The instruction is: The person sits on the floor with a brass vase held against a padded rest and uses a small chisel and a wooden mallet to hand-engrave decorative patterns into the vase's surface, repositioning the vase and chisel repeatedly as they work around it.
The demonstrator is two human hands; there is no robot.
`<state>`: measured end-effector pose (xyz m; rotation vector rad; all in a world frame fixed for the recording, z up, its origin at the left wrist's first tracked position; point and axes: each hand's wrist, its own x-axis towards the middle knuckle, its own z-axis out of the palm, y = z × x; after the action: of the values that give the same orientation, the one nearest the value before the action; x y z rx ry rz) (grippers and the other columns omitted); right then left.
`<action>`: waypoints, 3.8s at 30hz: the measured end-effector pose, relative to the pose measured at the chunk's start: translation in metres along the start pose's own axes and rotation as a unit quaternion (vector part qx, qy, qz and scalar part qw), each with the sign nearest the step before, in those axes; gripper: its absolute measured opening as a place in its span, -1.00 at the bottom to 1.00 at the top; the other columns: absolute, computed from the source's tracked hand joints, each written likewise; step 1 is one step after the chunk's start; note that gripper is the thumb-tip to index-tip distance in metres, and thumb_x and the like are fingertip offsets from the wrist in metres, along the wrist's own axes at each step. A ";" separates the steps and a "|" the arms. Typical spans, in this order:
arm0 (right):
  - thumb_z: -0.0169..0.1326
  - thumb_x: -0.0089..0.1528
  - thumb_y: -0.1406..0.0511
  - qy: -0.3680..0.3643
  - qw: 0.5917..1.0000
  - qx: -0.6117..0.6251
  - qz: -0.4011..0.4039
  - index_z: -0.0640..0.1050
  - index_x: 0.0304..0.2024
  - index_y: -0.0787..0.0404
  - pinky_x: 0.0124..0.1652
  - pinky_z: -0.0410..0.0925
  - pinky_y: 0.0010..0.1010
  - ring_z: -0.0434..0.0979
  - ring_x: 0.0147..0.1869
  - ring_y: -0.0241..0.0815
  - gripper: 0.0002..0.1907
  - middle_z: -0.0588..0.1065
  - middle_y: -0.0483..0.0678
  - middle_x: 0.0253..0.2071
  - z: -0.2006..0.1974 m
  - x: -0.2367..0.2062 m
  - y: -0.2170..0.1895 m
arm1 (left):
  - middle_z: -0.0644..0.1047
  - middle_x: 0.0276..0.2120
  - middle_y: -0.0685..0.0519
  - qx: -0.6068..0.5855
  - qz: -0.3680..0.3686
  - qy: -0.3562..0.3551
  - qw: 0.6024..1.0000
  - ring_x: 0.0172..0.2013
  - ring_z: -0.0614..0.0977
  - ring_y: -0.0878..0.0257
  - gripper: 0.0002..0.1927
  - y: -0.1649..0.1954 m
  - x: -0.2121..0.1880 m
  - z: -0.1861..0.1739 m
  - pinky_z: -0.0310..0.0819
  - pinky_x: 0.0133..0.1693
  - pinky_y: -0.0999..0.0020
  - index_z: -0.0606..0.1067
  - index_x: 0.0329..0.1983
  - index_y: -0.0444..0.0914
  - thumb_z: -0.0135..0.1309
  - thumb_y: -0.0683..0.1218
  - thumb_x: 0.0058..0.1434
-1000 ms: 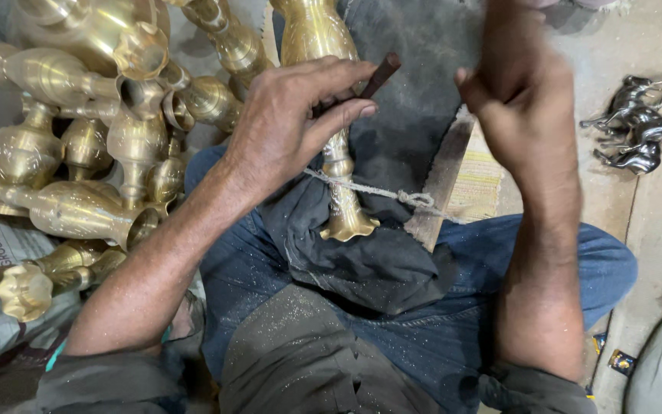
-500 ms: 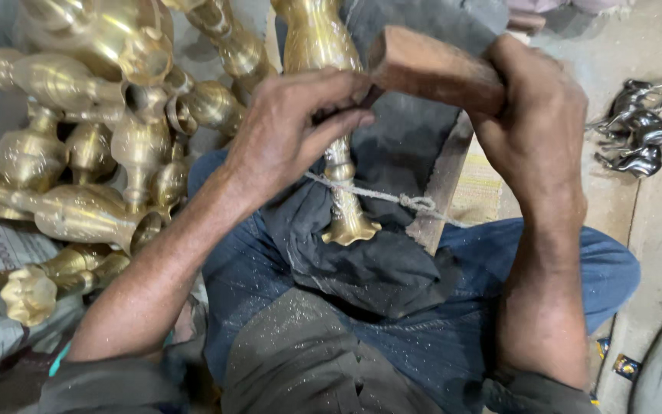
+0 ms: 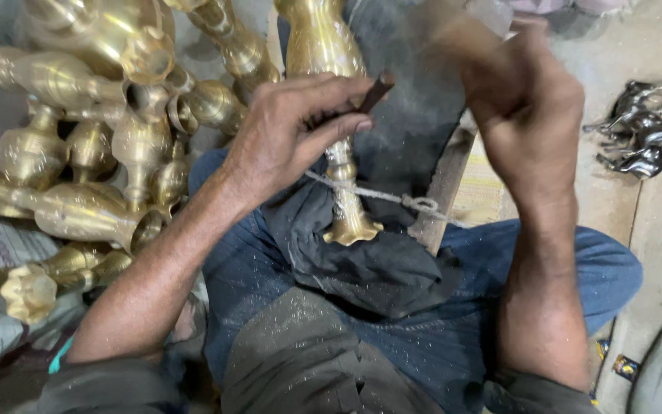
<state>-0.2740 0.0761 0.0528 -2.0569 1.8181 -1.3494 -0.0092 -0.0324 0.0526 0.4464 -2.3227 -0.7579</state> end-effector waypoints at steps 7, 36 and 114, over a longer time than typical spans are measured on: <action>0.26 0.41 0.47 -0.002 0.997 -0.071 0.035 0.47 -0.14 0.35 -0.23 0.37 -0.35 0.54 -0.24 -0.15 -0.83 0.51 0.09 -0.30 -0.005 -0.005 0.005 | 0.67 -0.04 -0.03 0.017 -0.028 -0.007 0.999 -0.14 0.73 0.24 -0.65 -0.002 -0.004 0.002 0.69 -0.10 0.34 0.57 0.18 -0.22 0.25 -0.04 0.38; 0.26 0.42 0.48 -0.063 0.996 -0.035 0.056 0.46 -0.15 0.35 -0.25 0.38 -0.28 0.56 -0.26 -0.05 -0.81 0.52 0.08 -0.31 -0.007 -0.005 -0.001 | 0.66 -0.04 0.03 -0.033 -0.010 -0.015 0.999 -0.07 0.71 0.27 -0.67 -0.007 -0.010 -0.001 0.71 -0.01 0.34 0.56 0.21 -0.16 0.28 -0.09 0.42; 0.41 0.01 0.06 -0.275 0.934 0.151 0.170 0.11 0.50 0.02 -0.24 0.52 -0.22 0.59 0.15 0.01 0.12 0.38 0.12 0.37 0.033 0.067 0.027 | 0.64 -0.10 0.02 -0.128 -0.072 0.242 0.959 -0.12 0.74 0.29 -0.64 0.010 -0.013 0.051 0.71 -0.06 0.45 0.53 0.17 -0.29 0.31 -0.25 0.34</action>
<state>-0.2790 -0.0028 0.0532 -1.6395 1.5106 -0.7901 -0.0349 0.0019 0.0213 0.6110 -1.7265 -0.8913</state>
